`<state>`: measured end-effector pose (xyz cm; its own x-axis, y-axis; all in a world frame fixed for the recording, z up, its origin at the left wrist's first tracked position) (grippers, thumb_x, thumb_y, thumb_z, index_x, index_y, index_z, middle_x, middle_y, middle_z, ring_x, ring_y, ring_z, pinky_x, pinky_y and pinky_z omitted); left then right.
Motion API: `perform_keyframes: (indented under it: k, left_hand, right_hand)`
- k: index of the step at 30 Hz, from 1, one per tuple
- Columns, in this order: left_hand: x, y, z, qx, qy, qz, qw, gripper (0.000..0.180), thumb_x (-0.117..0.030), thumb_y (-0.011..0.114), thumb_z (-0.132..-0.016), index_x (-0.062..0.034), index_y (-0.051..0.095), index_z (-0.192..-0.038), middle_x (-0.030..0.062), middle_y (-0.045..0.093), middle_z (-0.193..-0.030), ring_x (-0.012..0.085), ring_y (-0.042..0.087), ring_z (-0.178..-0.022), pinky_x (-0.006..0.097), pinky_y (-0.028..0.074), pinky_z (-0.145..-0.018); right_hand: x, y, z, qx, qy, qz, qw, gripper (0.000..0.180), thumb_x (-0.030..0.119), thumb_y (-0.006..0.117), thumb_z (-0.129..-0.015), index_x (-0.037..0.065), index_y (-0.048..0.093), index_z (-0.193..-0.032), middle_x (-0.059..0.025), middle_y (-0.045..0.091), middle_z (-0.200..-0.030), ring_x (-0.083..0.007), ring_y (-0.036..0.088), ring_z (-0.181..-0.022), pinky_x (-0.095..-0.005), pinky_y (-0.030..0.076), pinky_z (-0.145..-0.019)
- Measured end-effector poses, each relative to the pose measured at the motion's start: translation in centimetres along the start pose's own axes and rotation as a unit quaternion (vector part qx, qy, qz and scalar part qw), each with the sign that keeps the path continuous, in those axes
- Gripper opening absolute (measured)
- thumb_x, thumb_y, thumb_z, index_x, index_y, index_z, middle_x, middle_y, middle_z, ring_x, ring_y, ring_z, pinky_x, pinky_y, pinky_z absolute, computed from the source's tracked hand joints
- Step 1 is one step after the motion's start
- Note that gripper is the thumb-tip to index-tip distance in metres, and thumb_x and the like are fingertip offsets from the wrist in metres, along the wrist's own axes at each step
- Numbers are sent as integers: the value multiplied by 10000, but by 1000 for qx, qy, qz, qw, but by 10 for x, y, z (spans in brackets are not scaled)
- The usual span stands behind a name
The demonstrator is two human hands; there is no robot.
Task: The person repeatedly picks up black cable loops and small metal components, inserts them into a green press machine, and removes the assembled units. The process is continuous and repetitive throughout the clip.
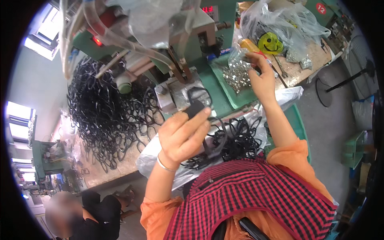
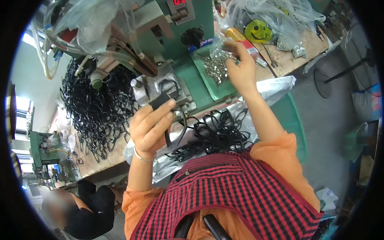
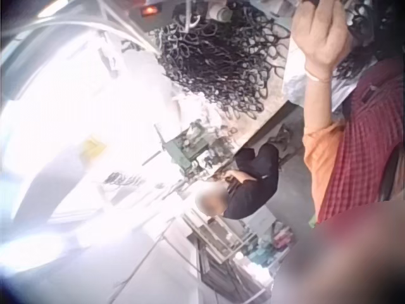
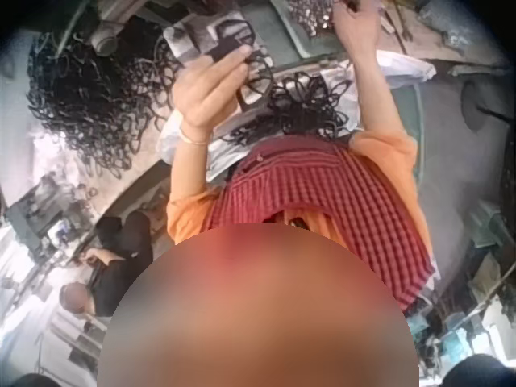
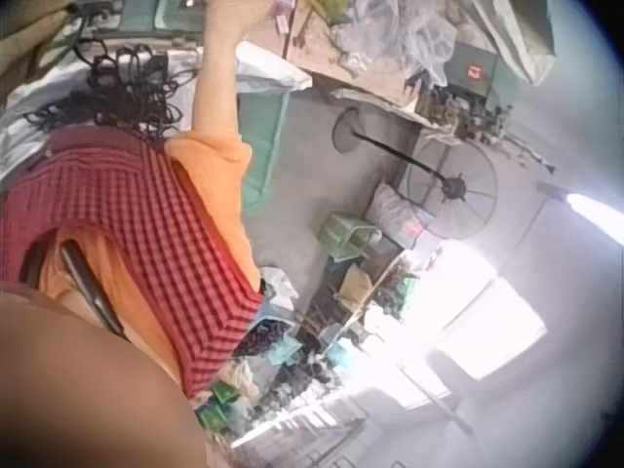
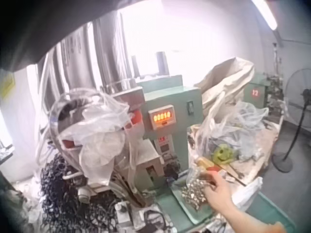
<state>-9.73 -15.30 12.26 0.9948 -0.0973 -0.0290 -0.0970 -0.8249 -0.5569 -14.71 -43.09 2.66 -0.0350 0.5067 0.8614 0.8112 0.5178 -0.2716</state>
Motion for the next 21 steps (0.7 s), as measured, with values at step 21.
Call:
perform_keyframes:
  k: [21]
  left_hand:
    - [19, -76, 91, -144, -332, -158, 919, 252, 71, 673, -833, -55, 669, -1051, 113, 726, -1085, 285, 685, -1010, 384, 475, -914]
  right_hand:
    - [-3, -15, 49, 13, -26, 220, 975, 152, 60, 688, -870, 36, 698, -1020, -155, 705, -953, -315, 674, -867, -385, 526, -781]
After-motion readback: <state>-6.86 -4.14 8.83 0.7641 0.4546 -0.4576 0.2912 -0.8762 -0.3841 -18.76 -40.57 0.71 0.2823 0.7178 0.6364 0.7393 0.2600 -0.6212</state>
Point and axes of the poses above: each hand's wrist, its own z-axis away from the middle knuckle, its own y-axis out of the palm, x = y × z, the point moved 7 cm from there along -z, towards the middle knuckle
